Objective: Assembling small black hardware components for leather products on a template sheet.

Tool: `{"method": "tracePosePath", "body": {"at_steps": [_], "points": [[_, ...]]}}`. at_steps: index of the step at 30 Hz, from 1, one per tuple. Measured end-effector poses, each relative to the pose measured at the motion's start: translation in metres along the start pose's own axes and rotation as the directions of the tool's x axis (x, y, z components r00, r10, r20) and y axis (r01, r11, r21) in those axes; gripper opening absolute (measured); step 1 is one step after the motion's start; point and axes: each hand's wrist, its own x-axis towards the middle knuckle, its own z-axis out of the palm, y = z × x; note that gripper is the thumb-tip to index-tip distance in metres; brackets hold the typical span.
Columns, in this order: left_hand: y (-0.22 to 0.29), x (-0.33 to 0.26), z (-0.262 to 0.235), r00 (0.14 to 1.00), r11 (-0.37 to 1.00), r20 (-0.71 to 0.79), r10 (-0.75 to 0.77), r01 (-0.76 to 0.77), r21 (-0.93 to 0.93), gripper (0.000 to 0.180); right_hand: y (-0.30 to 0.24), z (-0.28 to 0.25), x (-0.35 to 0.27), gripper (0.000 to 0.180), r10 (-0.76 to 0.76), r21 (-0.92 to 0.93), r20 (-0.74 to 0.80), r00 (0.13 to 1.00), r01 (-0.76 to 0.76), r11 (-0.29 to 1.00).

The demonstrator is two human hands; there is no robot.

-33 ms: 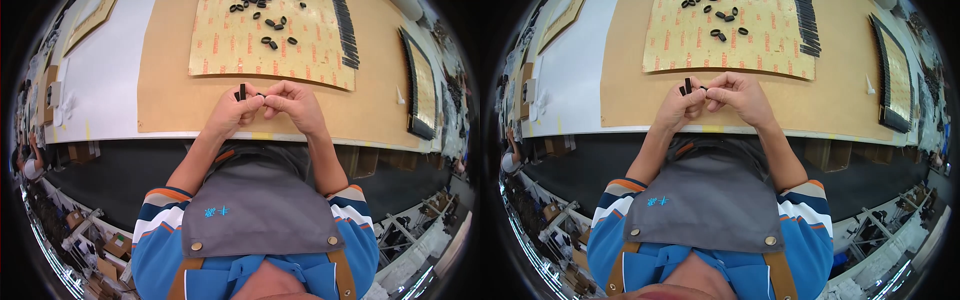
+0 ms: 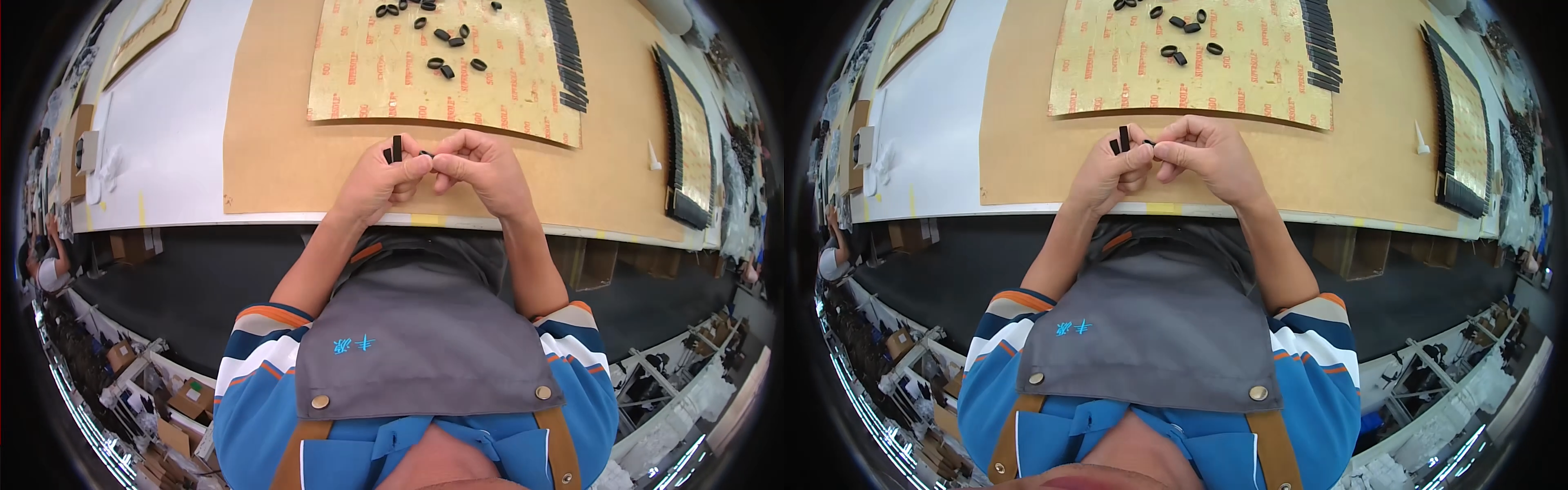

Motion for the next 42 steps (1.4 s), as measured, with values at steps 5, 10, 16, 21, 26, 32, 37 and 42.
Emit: {"method": "tracePosePath", "body": {"at_steps": [5, 10, 16, 21, 26, 32, 37, 42], "points": [[0.005, -0.004, -0.001, 0.995, 0.956, -0.035, -0.089, 0.095, 0.278, 0.017, 0.007, -0.002, 0.0, 0.01, 0.089, -0.017, -0.035, 0.995, -0.089, 0.996], [0.015, -0.006, -0.002, 0.99, 0.906, -0.057, -0.126, 0.138, 0.4, 0.016, 0.005, -0.003, -0.003, 0.01, 0.164, -0.009, -0.043, 0.986, -0.165, 0.986], [0.019, -0.002, 0.0, 0.991, 0.843, -0.079, -0.108, 0.133, 0.521, 0.016, 0.005, -0.003, 0.0, 0.011, 0.205, -0.056, -0.06, 0.977, -0.208, 0.976], [0.02, 0.0, 0.003, 0.989, 0.799, -0.118, -0.087, 0.14, 0.585, 0.015, 0.008, -0.007, 0.0, 0.011, 0.191, -0.093, 0.005, 0.982, -0.19, 0.977], [0.014, 0.003, -0.002, 0.995, 0.837, -0.093, -0.04, 0.084, 0.54, 0.011, 0.012, -0.017, -0.005, 0.016, 0.137, 0.008, 0.071, 0.988, -0.138, 0.99], [0.017, 0.001, 0.003, 0.992, 0.817, -0.118, -0.035, 0.096, 0.569, 0.014, 0.014, -0.03, -0.003, 0.022, 0.177, 0.063, 0.17, 0.969, -0.19, 0.98], [0.013, 0.002, 0.003, 0.992, 0.782, -0.123, -0.013, 0.087, 0.618, 0.015, 0.004, -0.025, -0.001, 0.021, 0.265, 0.054, 0.145, 0.953, -0.275, 0.96], [0.009, 0.004, 0.001, 0.994, 0.767, -0.113, -0.001, 0.074, 0.638, 0.016, 0.003, -0.019, 0.001, 0.018, 0.32, -0.024, 0.045, 0.946, -0.319, 0.947]]}}
